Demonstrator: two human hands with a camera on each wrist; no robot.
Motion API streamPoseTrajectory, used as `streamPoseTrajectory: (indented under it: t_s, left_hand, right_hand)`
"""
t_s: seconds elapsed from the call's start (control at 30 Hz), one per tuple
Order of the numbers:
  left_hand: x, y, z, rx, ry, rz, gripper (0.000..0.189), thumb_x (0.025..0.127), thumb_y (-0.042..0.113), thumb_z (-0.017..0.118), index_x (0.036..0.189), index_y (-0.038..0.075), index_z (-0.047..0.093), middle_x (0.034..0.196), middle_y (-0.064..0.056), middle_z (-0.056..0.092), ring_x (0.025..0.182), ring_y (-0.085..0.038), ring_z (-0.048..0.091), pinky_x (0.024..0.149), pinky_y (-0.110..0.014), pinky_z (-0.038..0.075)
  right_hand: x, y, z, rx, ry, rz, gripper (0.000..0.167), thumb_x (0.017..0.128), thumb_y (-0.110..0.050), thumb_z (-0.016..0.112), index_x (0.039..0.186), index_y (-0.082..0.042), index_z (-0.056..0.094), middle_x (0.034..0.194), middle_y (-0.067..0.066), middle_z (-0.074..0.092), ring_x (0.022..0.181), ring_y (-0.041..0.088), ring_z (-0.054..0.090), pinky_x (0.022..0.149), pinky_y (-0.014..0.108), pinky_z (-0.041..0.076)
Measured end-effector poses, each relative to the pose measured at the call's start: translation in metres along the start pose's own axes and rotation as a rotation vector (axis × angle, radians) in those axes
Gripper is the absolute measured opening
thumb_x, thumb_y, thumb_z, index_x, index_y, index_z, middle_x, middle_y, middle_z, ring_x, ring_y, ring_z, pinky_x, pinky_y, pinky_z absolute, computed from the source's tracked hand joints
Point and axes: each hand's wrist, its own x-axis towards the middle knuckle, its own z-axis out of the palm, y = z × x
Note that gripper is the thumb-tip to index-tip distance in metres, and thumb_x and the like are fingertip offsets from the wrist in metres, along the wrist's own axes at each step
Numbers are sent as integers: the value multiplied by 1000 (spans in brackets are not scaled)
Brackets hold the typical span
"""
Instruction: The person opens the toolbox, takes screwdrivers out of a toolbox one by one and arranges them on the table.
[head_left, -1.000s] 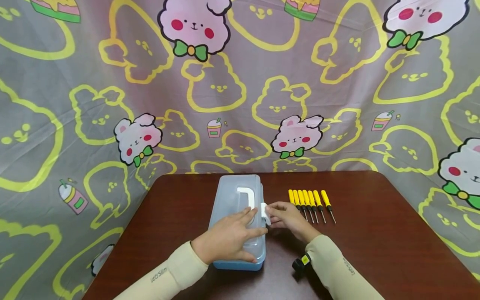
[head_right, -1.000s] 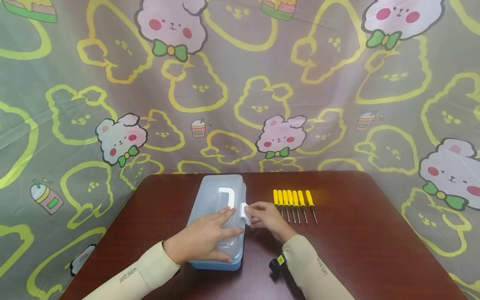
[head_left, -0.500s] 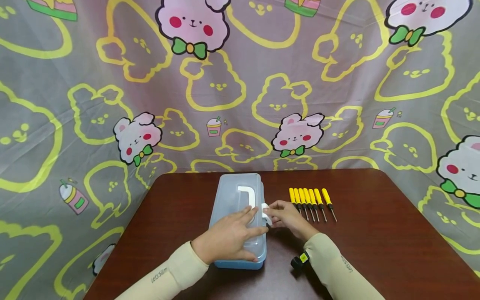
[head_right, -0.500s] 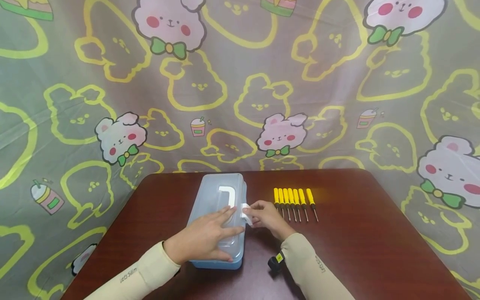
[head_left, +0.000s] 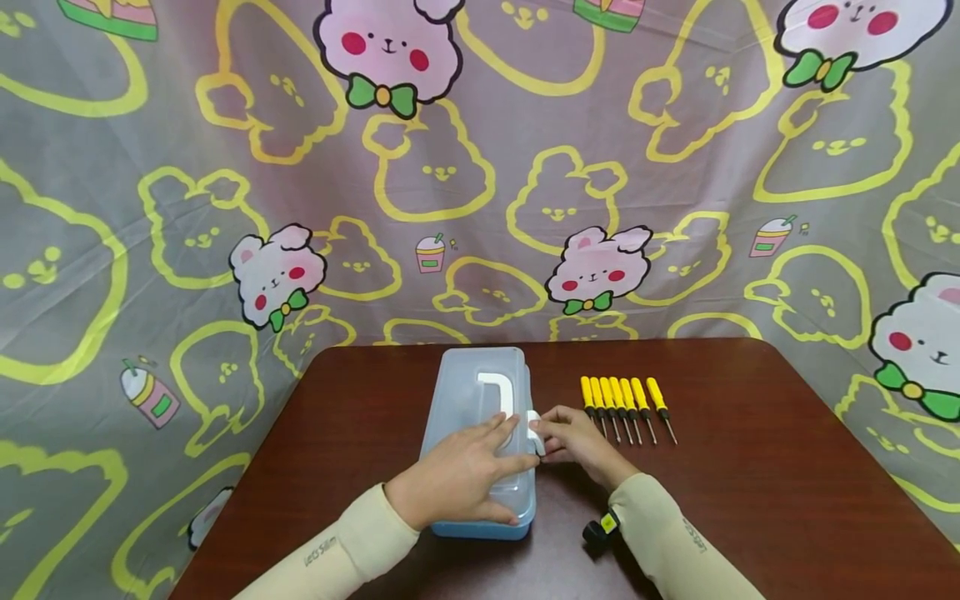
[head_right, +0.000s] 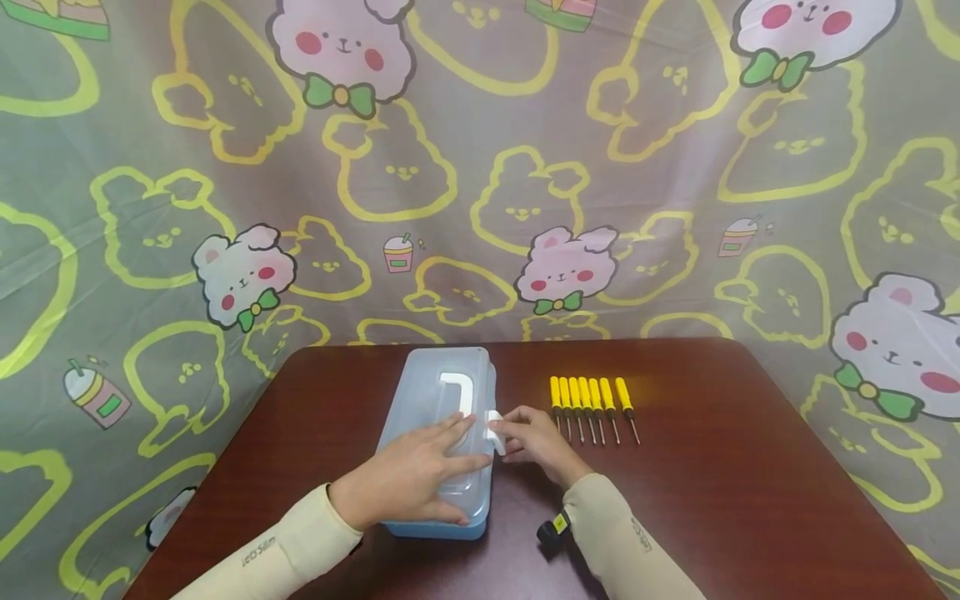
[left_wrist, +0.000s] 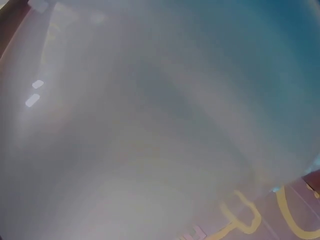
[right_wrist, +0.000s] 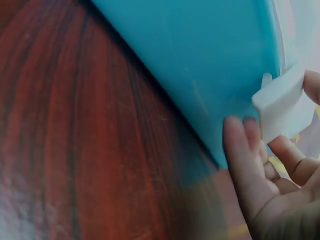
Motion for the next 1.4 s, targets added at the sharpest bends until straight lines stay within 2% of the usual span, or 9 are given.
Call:
streamPoseTrajectory:
  t_s: [0.23, 0.43, 0.8, 1.03, 1.4]
  left_hand:
    - [1, 1, 0, -9, -3, 0, 75, 76, 72, 65, 136, 26, 59, 145, -23, 43, 128, -40, 46, 100, -42, 43]
    - [2, 0, 1, 3, 11, 2, 77, 75, 72, 66, 136, 26, 59, 144, -23, 44, 127, -40, 47, 101, -41, 43]
    - [3, -2, -1, 4, 23, -2, 76, 74, 72, 67, 135, 27, 60, 143, -22, 45, 127, -39, 48, 102, -40, 41]
    - [2, 0, 0, -21, 5, -10, 76, 73, 71, 69, 135, 27, 60, 144, -22, 44, 127, -38, 47, 102, -39, 41]
    - [2, 0, 4, -36, 0, -16, 75, 74, 71, 68, 134, 27, 61, 144, -21, 44, 129, -38, 46, 102, -39, 41]
  right_hand:
    - [-5, -8, 1, -25, 42, -3, 44, 85, -34, 76, 104, 5, 65, 81, 14, 64, 65, 24, 63, 66, 45, 57]
    - [-5, -12, -2, -17, -2, 1, 44, 88, -29, 73, 109, 9, 65, 76, 13, 66, 65, 21, 65, 67, 43, 57]
    - [-2, -12, -3, 6, -21, 19, 49, 90, -29, 70, 115, 11, 62, 80, 13, 66, 67, 21, 66, 68, 42, 57]
    - [-4, -5, 0, 41, -119, 25, 56, 96, -31, 62, 124, 16, 53, 102, 22, 68, 85, 29, 70, 76, 43, 56]
    - [-10, -5, 3, 49, -129, 26, 50, 98, -27, 58, 122, 17, 53, 97, 18, 69, 79, 25, 69, 76, 44, 56]
